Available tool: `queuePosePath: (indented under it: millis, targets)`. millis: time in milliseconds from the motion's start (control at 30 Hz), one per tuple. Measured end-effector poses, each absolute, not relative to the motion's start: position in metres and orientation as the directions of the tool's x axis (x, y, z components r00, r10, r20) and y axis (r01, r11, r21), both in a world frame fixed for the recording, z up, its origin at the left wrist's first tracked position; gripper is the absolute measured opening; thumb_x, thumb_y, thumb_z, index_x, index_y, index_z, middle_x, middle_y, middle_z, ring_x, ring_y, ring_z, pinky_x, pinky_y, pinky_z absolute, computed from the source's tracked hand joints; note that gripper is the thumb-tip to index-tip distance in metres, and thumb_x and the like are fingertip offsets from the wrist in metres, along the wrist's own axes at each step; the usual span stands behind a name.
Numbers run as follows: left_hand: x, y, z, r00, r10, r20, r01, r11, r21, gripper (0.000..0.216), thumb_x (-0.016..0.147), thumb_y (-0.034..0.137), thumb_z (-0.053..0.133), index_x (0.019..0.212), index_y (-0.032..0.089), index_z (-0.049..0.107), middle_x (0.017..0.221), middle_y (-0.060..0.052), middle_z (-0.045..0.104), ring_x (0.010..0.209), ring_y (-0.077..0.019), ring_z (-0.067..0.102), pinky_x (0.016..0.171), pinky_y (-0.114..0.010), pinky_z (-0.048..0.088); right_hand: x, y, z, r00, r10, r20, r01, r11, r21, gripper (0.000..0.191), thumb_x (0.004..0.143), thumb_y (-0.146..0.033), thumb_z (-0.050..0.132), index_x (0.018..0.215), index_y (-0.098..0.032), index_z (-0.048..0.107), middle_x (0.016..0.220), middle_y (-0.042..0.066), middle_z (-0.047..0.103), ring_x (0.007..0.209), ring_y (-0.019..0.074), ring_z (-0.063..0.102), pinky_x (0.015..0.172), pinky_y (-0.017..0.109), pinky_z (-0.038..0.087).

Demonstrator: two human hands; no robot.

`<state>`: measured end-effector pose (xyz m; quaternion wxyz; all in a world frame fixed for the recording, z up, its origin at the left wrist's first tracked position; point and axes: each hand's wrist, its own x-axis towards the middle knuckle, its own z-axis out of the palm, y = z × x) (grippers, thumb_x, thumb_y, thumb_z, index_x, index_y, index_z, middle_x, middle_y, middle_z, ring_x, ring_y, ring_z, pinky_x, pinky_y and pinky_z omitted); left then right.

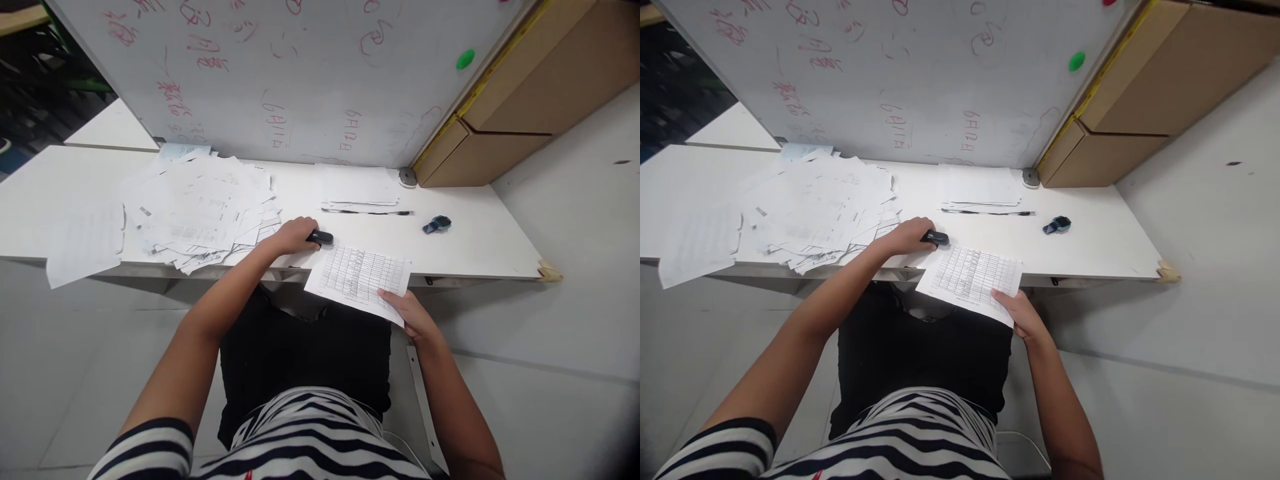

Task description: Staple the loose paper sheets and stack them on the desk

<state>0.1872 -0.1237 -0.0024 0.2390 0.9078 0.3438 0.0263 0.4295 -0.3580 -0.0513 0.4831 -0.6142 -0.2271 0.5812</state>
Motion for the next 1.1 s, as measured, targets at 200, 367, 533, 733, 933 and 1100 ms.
queuePosePath:
  millis: [200, 367, 533, 733, 933, 1100]
  targets:
    - [0.186, -0.125, -0.006, 0.787, 0.614, -0.063, 0.565, -0.677, 0.472, 0.029, 0.073, 0.037, 0.059, 0.099, 0.022, 0.060, 0.101, -0.010, 0.060, 0.094, -0.0271, 0.053, 0.076, -0.037, 0.040, 0.428, -0.356, -0.051, 0.231, 0.840, -0.491, -0.283, -0.424, -0.860, 0.050, 0.074, -0.035, 0.077, 0.120, -0.021, 0.065, 0.125, 0.007, 0.065, 0.116, 0.0289, 0.060, 0.105, 0.047, 0.046]
    - [0.182, -0.118, 0.010, 0.789, 0.574, -0.220, 0.591, -0.610, 0.527, 0.048, 0.069, 0.046, 0.062, 0.111, 0.023, 0.060, 0.108, -0.011, 0.061, 0.092, -0.0260, 0.055, 0.076, -0.036, 0.042, 0.425, -0.355, -0.047, 0.240, 0.819, -0.521, -0.315, -0.442, -0.840, 0.048, 0.073, -0.032, 0.078, 0.118, -0.021, 0.066, 0.125, 0.007, 0.065, 0.118, 0.0283, 0.059, 0.106, 0.045, 0.044]
    - [0.203, -0.109, 0.032, 0.720, 0.661, -0.212, 0.630, -0.493, 0.600, 0.063, 0.078, 0.065, 0.047, 0.123, 0.021, 0.056, 0.124, -0.014, 0.058, 0.107, -0.0299, 0.053, 0.087, -0.041, 0.042, 0.424, -0.354, -0.050, 0.233, 0.820, -0.522, -0.342, -0.434, -0.834, 0.047, 0.073, -0.032, 0.078, 0.118, -0.022, 0.066, 0.127, 0.005, 0.064, 0.117, 0.0280, 0.060, 0.106, 0.045, 0.045]
    - [0.249, -0.111, 0.005, 0.647, 0.757, -0.093, 0.712, -0.557, 0.428, 0.072, 0.089, 0.064, 0.025, 0.136, 0.013, 0.044, 0.146, -0.020, 0.039, 0.139, -0.0387, 0.023, 0.107, -0.056, 0.025, 0.426, -0.354, -0.052, 0.211, 0.837, -0.504, -0.308, -0.433, -0.847, 0.047, 0.075, -0.034, 0.077, 0.118, -0.020, 0.065, 0.126, 0.008, 0.064, 0.116, 0.0278, 0.061, 0.104, 0.043, 0.047]
    - [0.253, -0.108, -0.007, 0.639, 0.748, -0.179, 0.755, -0.565, 0.334, 0.083, 0.086, 0.072, 0.021, 0.151, 0.021, 0.019, 0.161, -0.008, 0.005, 0.146, -0.0345, -0.009, 0.115, -0.057, 0.004, 0.434, -0.352, -0.047, 0.215, 0.814, -0.540, -0.286, -0.476, -0.832, 0.050, 0.074, -0.035, 0.078, 0.120, -0.022, 0.064, 0.131, 0.006, 0.061, 0.120, 0.0277, 0.058, 0.106, 0.042, 0.045]
    - [0.259, -0.107, -0.015, 0.629, 0.766, -0.133, 0.766, -0.581, 0.275, 0.083, 0.085, 0.068, 0.033, 0.152, 0.022, 0.018, 0.161, -0.006, 0.006, 0.146, -0.0347, -0.013, 0.115, -0.059, -0.002, 0.430, -0.354, -0.043, 0.235, 0.803, -0.547, -0.303, -0.474, -0.827, 0.054, 0.073, -0.035, 0.079, 0.124, -0.025, 0.063, 0.132, 0.005, 0.060, 0.124, 0.0291, 0.054, 0.105, 0.046, 0.046]
